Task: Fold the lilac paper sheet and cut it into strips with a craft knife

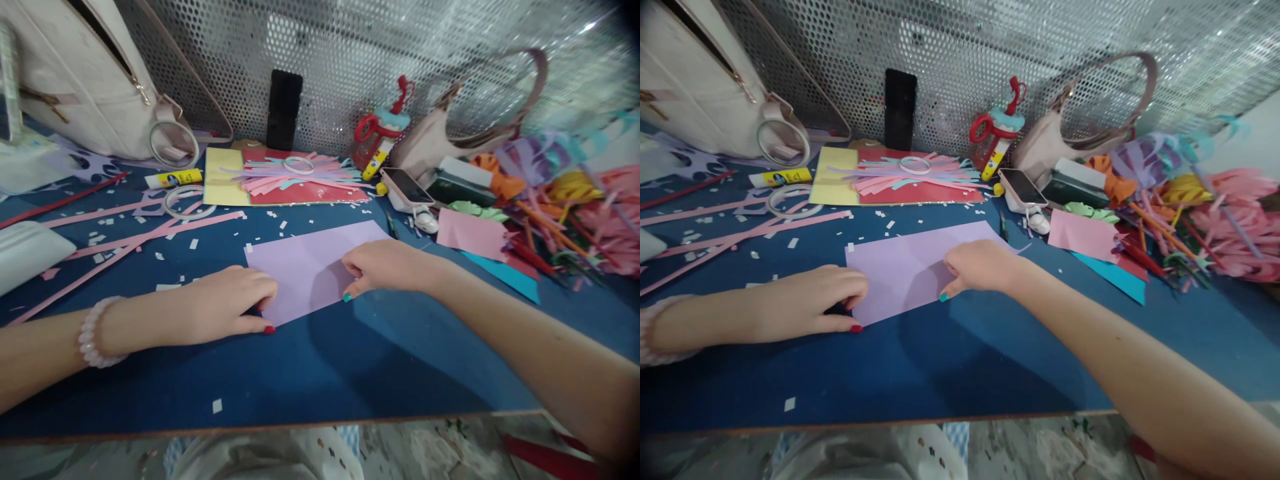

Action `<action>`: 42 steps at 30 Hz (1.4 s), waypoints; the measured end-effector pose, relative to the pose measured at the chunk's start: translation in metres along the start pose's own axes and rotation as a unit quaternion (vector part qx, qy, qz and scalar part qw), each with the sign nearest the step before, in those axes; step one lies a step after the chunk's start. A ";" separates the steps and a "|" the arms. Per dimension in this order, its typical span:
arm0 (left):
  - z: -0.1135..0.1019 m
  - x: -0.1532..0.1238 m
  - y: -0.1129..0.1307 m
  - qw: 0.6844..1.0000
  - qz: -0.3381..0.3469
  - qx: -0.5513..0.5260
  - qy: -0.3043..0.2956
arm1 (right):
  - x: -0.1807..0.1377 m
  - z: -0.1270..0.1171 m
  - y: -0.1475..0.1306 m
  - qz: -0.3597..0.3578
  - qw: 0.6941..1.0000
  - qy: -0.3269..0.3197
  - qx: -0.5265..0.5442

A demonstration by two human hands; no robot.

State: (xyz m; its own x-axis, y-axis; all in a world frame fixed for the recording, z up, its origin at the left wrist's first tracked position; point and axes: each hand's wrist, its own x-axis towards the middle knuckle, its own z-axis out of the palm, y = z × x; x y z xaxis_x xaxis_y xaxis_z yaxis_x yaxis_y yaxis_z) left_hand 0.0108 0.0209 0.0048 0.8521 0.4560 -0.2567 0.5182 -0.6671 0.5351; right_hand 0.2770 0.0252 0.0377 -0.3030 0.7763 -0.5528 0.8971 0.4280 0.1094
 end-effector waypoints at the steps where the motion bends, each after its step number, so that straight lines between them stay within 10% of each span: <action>1: -0.001 0.000 0.001 1.000 -0.005 -0.001 -0.003 | -0.001 0.000 0.004 0.011 1.000 -0.005 0.005; 10: -0.007 -0.005 0.004 0.999 -0.029 -0.024 0.003 | 0.000 0.008 0.016 -0.086 0.964 -0.024 0.250; 18: -0.012 -0.011 -0.004 1.000 0.009 -0.020 -0.009 | 0.009 -0.001 -0.035 -0.191 0.942 0.029 0.274; 31: -0.010 -0.009 -0.010 0.999 -0.027 -0.019 -0.031 | 0.008 -0.014 -0.042 -0.063 0.998 -0.013 0.003; 42: -0.011 -0.010 -0.013 1.000 -0.016 0.004 -0.019 | -0.005 -0.006 -0.015 -0.037 0.996 -0.017 0.076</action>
State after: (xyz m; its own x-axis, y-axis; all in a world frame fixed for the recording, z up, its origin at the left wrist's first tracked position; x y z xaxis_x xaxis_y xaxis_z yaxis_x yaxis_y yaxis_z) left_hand -0.0054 0.0311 0.0089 0.8367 0.4553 -0.3042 0.5464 -0.6569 0.5196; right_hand 0.2634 0.0174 0.0437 -0.3610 0.7284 -0.5824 0.9119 0.4063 -0.0571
